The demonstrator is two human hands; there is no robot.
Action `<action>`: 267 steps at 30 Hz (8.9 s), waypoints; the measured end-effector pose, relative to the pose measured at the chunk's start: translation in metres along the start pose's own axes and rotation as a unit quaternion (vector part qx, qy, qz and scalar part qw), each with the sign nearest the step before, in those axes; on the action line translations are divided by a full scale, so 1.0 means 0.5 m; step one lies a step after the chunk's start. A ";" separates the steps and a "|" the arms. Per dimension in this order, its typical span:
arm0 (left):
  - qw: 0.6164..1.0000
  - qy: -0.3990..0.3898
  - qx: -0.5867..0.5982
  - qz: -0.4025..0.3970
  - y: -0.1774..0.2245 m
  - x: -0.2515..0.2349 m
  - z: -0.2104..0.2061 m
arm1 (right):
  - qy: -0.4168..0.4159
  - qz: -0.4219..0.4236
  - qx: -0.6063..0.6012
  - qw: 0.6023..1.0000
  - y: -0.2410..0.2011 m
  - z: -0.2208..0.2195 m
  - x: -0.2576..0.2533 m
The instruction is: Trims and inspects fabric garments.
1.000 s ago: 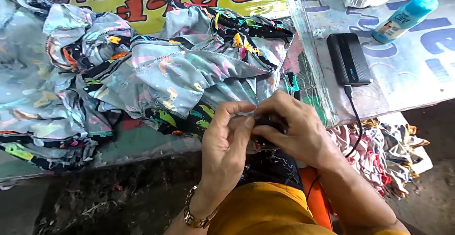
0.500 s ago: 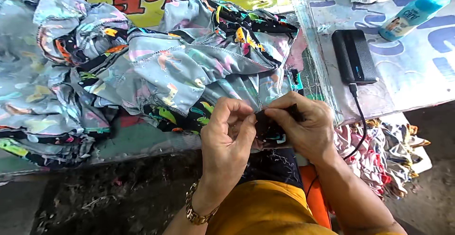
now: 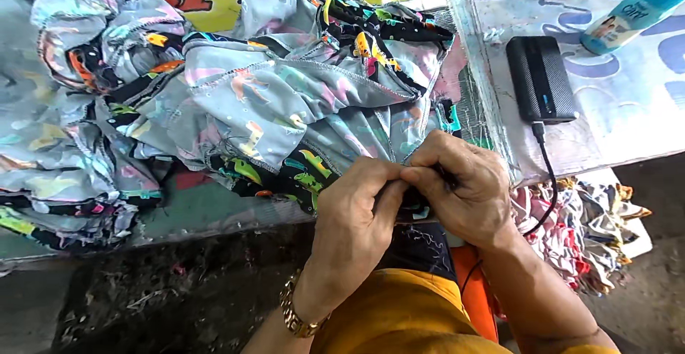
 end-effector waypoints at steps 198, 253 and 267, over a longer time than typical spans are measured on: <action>0.959 -0.020 -0.267 -0.088 -0.003 0.091 -0.028 | -0.083 -0.064 0.092 0.990 -0.024 0.043 0.087; 0.974 0.037 -0.171 -0.144 -0.004 0.120 -0.035 | -0.078 -0.120 0.190 0.971 -0.025 -0.032 0.128; 0.947 0.084 -0.255 -0.176 0.021 0.144 -0.049 | -0.054 0.008 0.235 0.971 -0.044 -0.036 0.137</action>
Point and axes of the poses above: each hand's wrist, its own x-axis away from the middle knuckle, its own z-axis out of the back of the hand, y = z × x, the point moved 8 cm from there along -x, towards the middle knuckle, and after that the axes turned 12 degrees about -y, right-handed, at the moved point
